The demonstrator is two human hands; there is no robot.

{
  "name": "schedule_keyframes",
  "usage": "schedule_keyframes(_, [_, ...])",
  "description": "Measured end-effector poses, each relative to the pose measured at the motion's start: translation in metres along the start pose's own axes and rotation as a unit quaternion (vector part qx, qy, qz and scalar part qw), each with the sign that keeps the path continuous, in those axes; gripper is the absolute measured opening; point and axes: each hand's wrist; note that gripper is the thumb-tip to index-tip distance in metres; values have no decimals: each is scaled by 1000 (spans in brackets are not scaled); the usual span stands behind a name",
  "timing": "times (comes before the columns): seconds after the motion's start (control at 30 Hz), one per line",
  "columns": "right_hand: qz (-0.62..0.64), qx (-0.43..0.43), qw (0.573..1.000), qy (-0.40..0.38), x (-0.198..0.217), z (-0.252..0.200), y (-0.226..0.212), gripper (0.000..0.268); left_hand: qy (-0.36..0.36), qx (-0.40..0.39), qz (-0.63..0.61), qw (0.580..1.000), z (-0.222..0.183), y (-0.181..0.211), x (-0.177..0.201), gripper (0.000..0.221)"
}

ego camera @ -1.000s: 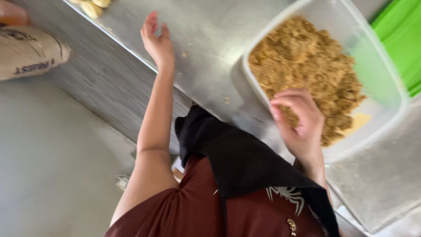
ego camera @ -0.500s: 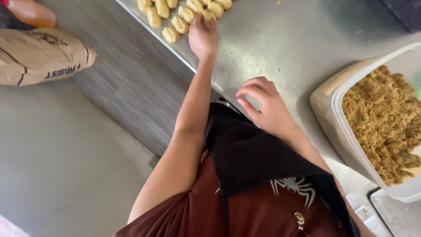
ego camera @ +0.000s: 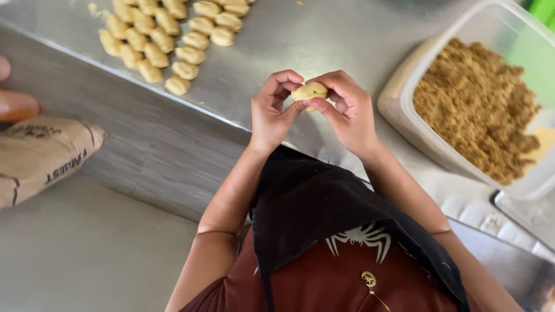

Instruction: The person fills small pieces of dough with a crumble mixture by hand and places the finished buns onto a metal baking tray.

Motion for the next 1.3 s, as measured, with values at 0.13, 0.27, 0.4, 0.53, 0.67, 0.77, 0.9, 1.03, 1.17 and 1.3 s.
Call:
schedule_keyframes(0.13, [-42,23,989,141,24,-45,9,15,-46,52,-40,997,8,-15,-49,30])
schedule_keyframes(0.27, [-16,-11,964,267,48,-91,20,13,-130,145,-86,977,12,-36,-84,21])
schedule_keyframes(0.4, [-65,-54,959,272,76,-136,12,10,-140,194,-201,950,14,-48,-123,22])
schedule_keyframes(0.53, [-112,-52,982,145,142,-160,-9,17,-104,154,-234,954,41,-57,-164,25])
schedule_keyframes(0.67, [-386,-54,917,84,242,-129,-8,47,-129,63,15,990,95,-77,-189,24])
schedule_keyframes(0.77, [-513,-65,856,-3,278,-103,12,54,-108,63,117,985,120,-106,-226,26])
schedule_keyframes(0.9, [-489,-172,855,-19,287,-92,40,43,-68,25,199,977,128,-126,-238,30])
schedule_keyframes(1.03, [-509,-141,849,-29,296,-102,54,30,-54,-34,224,972,129,-134,-234,27])
schedule_keyframes(1.17, [-491,-145,859,11,302,-105,62,23,-36,5,257,966,130,-125,-236,25])
schedule_keyframes(1.3, [-494,-164,853,41,311,-116,68,18,-64,-63,255,963,128,-127,-237,20])
Point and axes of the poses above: each hand's wrist, its own z-axis towards the middle knuckle, its own x-axis out of the back of the hand, y = z × x, and after that the axes turned 7 degrees about -y, right-handed
